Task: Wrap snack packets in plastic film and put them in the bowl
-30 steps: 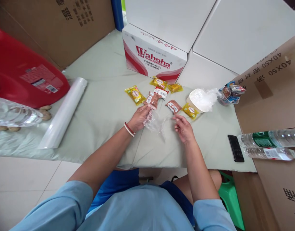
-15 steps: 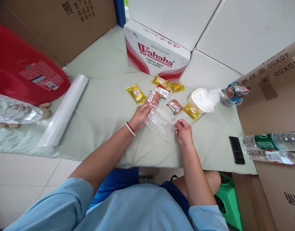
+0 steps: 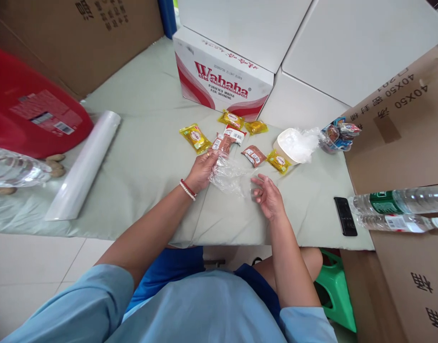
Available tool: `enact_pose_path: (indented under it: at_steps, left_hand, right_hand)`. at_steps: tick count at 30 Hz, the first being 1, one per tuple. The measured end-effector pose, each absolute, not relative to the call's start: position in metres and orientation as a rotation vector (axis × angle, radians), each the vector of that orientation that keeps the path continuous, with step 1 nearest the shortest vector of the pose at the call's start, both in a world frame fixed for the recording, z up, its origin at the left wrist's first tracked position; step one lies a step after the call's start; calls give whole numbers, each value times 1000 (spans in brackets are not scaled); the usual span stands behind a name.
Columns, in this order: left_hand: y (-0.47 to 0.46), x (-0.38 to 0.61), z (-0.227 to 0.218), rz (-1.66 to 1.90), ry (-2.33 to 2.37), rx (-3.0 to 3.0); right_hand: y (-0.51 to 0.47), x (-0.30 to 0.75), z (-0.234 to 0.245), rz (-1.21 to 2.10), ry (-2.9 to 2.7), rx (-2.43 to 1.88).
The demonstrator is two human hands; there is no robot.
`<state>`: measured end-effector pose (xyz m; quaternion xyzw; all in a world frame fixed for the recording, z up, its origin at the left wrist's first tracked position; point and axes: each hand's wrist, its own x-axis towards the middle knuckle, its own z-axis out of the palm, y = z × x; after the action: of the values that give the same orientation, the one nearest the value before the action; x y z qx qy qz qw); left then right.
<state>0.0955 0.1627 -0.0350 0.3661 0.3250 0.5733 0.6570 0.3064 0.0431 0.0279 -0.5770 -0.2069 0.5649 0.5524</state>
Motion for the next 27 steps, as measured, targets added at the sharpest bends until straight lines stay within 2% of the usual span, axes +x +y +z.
enact_pose_path:
  at_steps: [5, 13, 27]
  left_hand:
    - [161, 95, -37, 1254, 735, 863]
    - [164, 97, -37, 1341, 671, 804]
    - [161, 93, -36, 1259, 774, 841]
  right_hand:
    - [66, 295, 20, 1360, -281, -1330]
    - [76, 280, 5, 1241, -407, -1443]
    - [82, 286, 0, 1221, -553, -1500]
